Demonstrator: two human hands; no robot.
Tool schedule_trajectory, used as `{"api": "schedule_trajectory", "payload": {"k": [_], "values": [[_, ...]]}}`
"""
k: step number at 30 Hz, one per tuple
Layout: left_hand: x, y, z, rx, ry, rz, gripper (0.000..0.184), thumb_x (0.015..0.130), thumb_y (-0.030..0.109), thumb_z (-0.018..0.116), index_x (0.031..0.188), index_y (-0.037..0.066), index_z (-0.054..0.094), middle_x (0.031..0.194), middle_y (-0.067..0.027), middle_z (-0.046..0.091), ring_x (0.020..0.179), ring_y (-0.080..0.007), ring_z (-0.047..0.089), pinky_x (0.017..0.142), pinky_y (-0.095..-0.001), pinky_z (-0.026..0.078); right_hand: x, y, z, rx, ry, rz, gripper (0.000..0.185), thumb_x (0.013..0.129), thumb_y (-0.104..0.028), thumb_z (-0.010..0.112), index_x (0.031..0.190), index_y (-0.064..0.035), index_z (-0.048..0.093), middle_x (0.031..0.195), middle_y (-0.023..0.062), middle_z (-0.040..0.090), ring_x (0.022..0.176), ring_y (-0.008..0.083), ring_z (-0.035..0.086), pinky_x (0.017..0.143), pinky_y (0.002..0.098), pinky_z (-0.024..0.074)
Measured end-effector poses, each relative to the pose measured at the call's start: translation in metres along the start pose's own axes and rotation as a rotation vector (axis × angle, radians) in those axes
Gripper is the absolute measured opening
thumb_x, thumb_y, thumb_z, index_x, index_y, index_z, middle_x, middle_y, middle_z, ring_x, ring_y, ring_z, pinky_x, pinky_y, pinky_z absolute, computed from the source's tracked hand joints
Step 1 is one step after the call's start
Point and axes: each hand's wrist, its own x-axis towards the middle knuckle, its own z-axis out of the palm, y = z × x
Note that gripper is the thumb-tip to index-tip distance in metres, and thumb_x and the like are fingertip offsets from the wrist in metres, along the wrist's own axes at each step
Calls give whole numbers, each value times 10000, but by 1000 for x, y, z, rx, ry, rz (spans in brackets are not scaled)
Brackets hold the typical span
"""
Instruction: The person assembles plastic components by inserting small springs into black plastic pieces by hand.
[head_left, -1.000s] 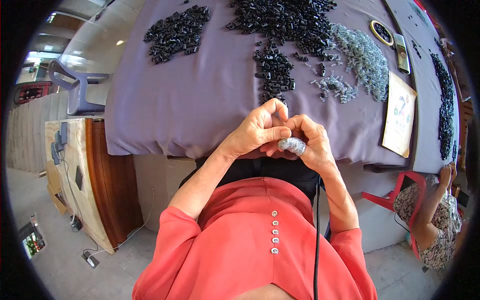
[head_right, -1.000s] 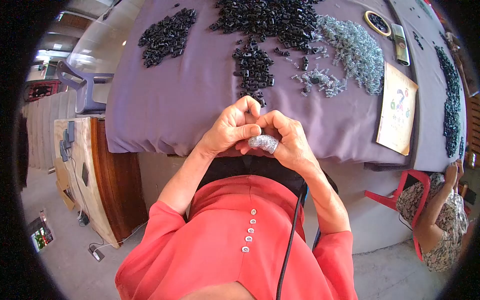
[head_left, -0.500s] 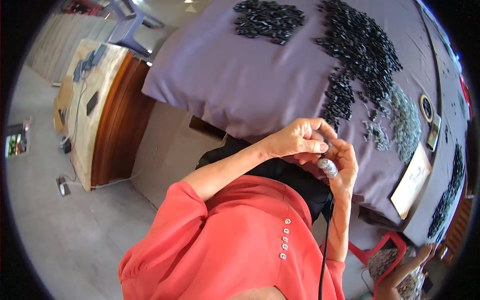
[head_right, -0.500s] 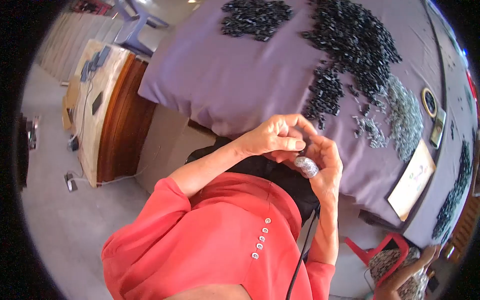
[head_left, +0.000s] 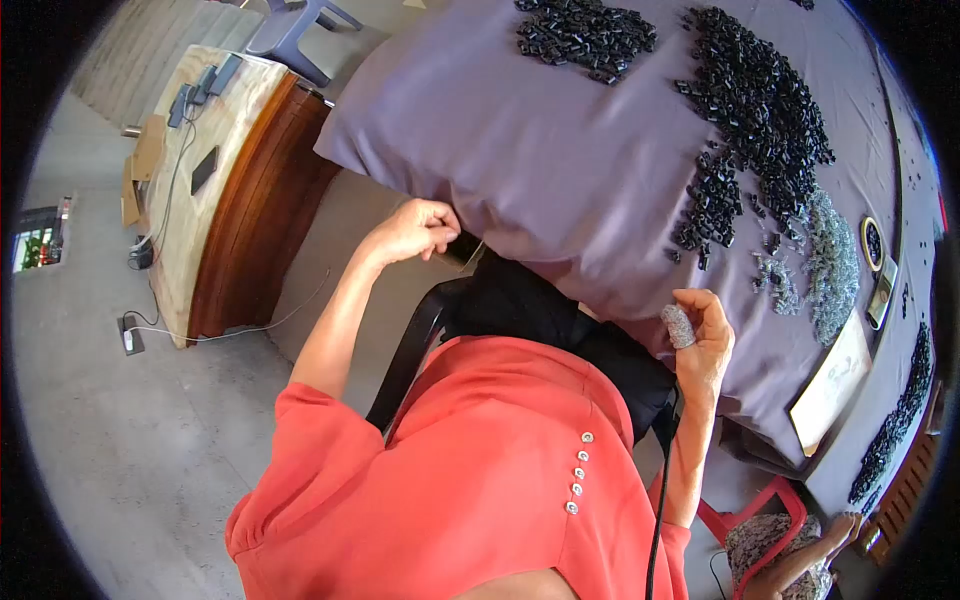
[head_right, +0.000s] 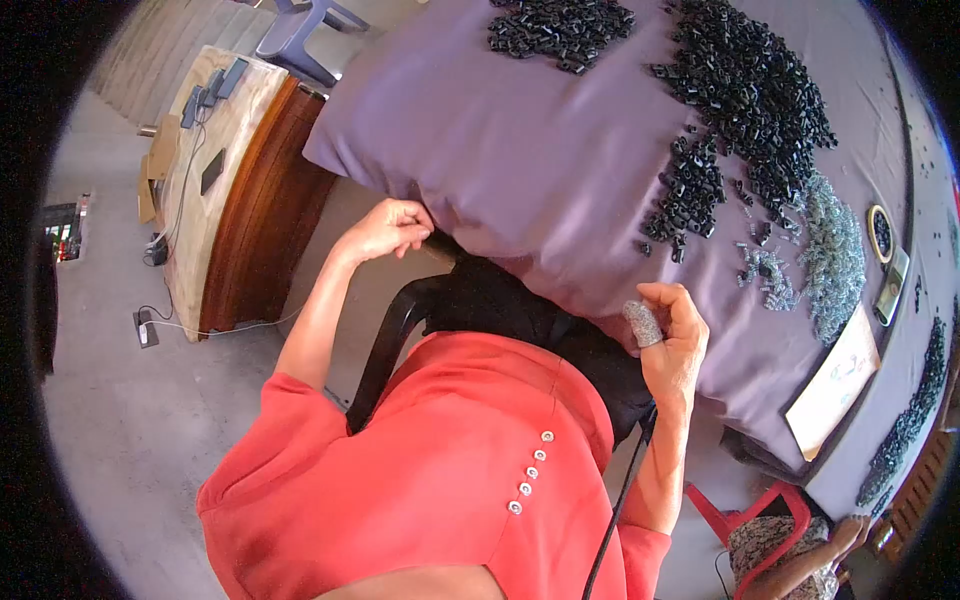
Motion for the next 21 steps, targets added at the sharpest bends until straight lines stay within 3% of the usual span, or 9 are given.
{"api": "schedule_trajectory", "payload": {"k": [1, 2, 5, 6, 9, 12, 15, 17, 21], "values": [[4, -4, -2, 47, 57, -12, 126, 842, 110, 567, 896, 9, 620, 686, -57, 593, 475, -71, 462, 455, -223, 374, 0, 5, 0, -14, 11, -13, 176, 766, 50, 629, 924, -10, 580, 718, -21, 515, 622, 43, 470, 517, 187, 381], [9, -6, -3, 208, 167, -77, 166, 834, 123, 558, 914, 1, 637, 734, -125, 633, 521, -184, 565, 504, -313, 451, 0, 8, 0, -29, 24, -27, 176, 760, 49, 634, 917, -13, 584, 714, -21, 517, 627, 46, 467, 529, 188, 384], [27, -35, -4, 709, 488, 334, 209, 813, 145, 563, 928, -9, 643, 836, -217, 640, 718, -345, 630, 664, -418, 494, 0, 5, 2, -112, 35, -57, 189, 736, 45, 649, 903, -21, 591, 709, -11, 528, 635, 64, 466, 577, 201, 400], [22, -18, 1, 590, 465, 185, 237, 793, 153, 576, 939, -24, 638, 922, -258, 611, 900, -419, 578, 814, -462, 454, 0, 7, 2, -118, 36, -73, 195, 730, 47, 650, 903, -21, 591, 710, -7, 529, 637, 68, 469, 587, 205, 405], [32, -31, 0, 803, 397, -75, 248, 795, 169, 581, 947, -19, 639, 933, -252, 612, 909, -402, 582, 821, -453, 450, 0, 10, 1, -134, 38, -87, 209, 719, 51, 648, 905, -22, 592, 712, 4, 536, 650, 78, 483, 619, 216, 421], [18, -21, 2, 896, 274, -100, 257, 794, 184, 584, 930, -28, 638, 922, -243, 617, 905, -401, 583, 813, -449, 457, 0, 6, 1, -131, 23, -44, 208, 721, 53, 640, 910, -18, 593, 720, 15, 552, 679, 85, 514, 651, 224, 436], [-1, -7, 7, 803, 217, 98, 264, 787, 185, 597, 919, -42, 630, 898, -245, 619, 889, -405, 583, 785, -443, 460, 0, 8, 0, -139, 10, -43, 203, 728, 48, 639, 916, -18, 596, 737, 31, 578, 698, 98, 551, 665, 233, 450], [-14, 29, 12, 793, 25, 107, 303, 785, 183, 608, 984, -45, 605, 891, -253, 625, 838, -367, 617, 749, -420, 475, 1, 10, -1, -173, 3, -50, 198, 736, 38, 643, 921, -20, 601, 754, 46, 599, 703, 111, 575, 669, 242, 461], [-26, 85, 36, 360, -183, 184, 229, 816, 148, 613, 976, -15, 609, 759, -108, 637, 649, -146, 591, 611, -292, 473, 1, 0, -2, -165, -19, -95, 180, 762, -1, 646, 935, -27, 600, 793, 80, 604, 688, 162, 602, 623, 277, 475]]}}
